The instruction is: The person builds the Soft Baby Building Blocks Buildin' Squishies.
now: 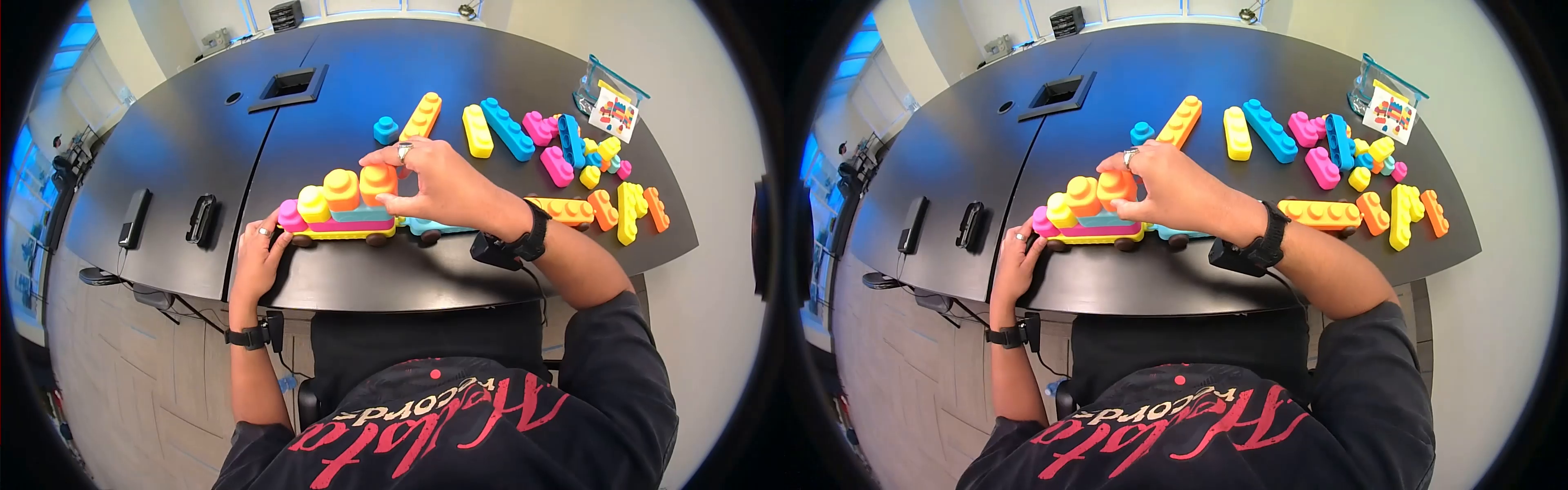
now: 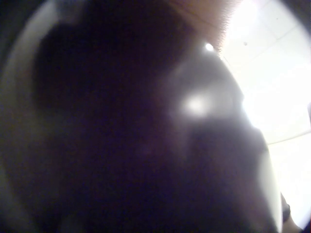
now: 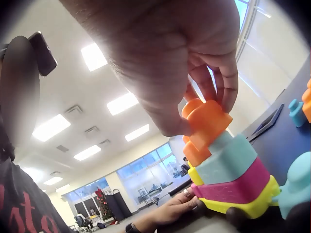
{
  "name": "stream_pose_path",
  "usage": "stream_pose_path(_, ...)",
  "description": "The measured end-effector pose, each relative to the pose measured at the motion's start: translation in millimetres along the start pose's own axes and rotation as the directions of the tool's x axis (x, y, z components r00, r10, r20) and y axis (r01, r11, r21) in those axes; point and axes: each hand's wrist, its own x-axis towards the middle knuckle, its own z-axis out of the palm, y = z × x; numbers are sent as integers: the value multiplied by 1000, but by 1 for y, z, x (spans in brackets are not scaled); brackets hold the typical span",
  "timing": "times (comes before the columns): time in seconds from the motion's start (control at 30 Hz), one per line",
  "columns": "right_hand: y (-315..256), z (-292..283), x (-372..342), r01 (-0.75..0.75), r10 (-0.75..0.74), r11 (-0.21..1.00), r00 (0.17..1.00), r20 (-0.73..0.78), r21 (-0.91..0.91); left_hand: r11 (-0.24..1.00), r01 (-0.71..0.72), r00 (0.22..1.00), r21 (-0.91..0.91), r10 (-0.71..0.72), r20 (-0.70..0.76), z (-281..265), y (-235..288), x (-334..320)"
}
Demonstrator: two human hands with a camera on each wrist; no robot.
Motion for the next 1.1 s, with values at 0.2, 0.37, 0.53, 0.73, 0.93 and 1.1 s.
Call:
stream_pose_path(0.2,-3,8,-9,-72,71,995,997,20,72,1000,-1,1000,-27,1,-10,1,0,0)
stream_pose_path(0.37,4,25,-9,-28,29,998,999,-13,60,998,-27,999,-57,30,45,4,-10,2)
stream_pose_path(0.53,1,49,-19,-122,127,979,992,-21,163,996,54,996,-69,-48,78,6,-14,2)
stream_pose_path(0.73,-2,52,-21,-243,229,922,970,84,301,995,57,995,-87,-50,83,8,-18,2)
stream_pose_path(0.93,-11,42,-28,-242,227,936,970,87,255,983,61,997,-173,-53,51,8,-10,1)
stream_pose_path(1.1,23,-18,-38,-259,266,961,961,-79,93,994,69,997,-85,-65,44,2,7,0)
